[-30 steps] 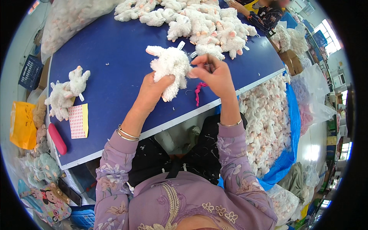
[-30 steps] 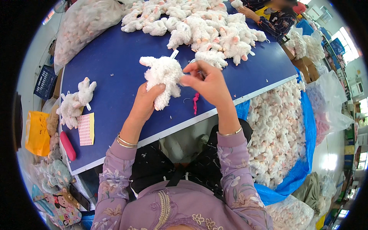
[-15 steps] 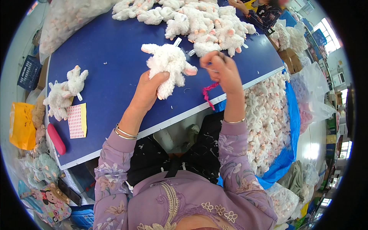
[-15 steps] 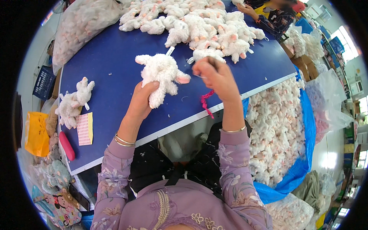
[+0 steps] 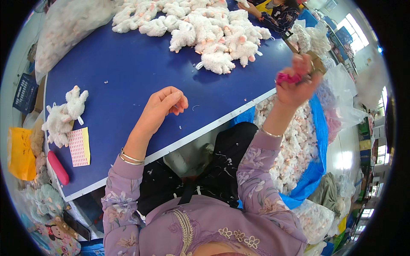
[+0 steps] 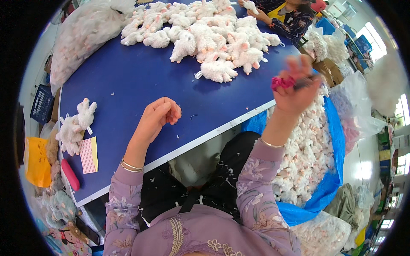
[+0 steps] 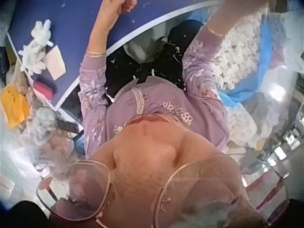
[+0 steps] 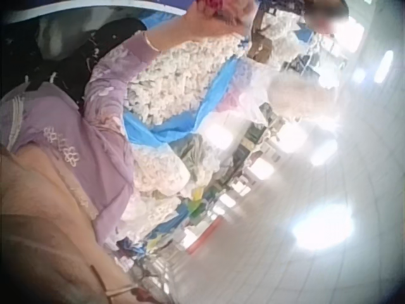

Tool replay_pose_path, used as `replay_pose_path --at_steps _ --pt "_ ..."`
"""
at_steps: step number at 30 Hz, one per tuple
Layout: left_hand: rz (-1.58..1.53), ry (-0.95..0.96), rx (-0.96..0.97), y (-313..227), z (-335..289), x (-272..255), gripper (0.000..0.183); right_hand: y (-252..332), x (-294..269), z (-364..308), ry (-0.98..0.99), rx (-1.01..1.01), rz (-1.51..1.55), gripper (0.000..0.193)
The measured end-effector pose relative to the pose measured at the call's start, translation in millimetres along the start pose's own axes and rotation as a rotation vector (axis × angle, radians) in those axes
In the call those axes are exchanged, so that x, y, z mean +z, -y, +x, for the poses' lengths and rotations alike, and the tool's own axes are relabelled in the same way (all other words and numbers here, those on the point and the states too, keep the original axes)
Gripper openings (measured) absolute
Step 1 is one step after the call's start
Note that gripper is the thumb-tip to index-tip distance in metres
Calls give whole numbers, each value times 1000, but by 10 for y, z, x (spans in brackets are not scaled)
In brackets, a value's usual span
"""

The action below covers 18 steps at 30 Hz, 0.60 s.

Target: The person trims excess fabric and threads from small white plush toys using scissors. They handle each toy individually, snipping loose threads and adjusting the shape before placing the finished items on the table.

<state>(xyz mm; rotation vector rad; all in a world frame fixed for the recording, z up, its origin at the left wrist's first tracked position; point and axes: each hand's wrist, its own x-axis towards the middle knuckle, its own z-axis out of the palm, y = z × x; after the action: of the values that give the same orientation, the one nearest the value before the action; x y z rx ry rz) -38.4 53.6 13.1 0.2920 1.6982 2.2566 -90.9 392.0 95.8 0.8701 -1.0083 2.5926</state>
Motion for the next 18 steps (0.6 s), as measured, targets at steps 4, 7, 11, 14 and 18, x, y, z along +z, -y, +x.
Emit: replay_pose_path --at_steps 4,7,11,14,18 --pt "54 5 -7 35 3 9 19 -572 -16 41 -357 514 -907 22" --pt "76 -27 -25 46 18 -2 18 -1024 -328 -9 -177 278 -1403 34" --pt "101 -53 -51 59 28 -1 17 -1244 -544 21 -129 329 -1647 41" --pt "106 -53 -48 45 29 12 17 -1363 -537 48 -54 373 -1650 37" --pt "104 -90 -66 54 27 0 16 -1387 -431 29 124 576 -1469 28"
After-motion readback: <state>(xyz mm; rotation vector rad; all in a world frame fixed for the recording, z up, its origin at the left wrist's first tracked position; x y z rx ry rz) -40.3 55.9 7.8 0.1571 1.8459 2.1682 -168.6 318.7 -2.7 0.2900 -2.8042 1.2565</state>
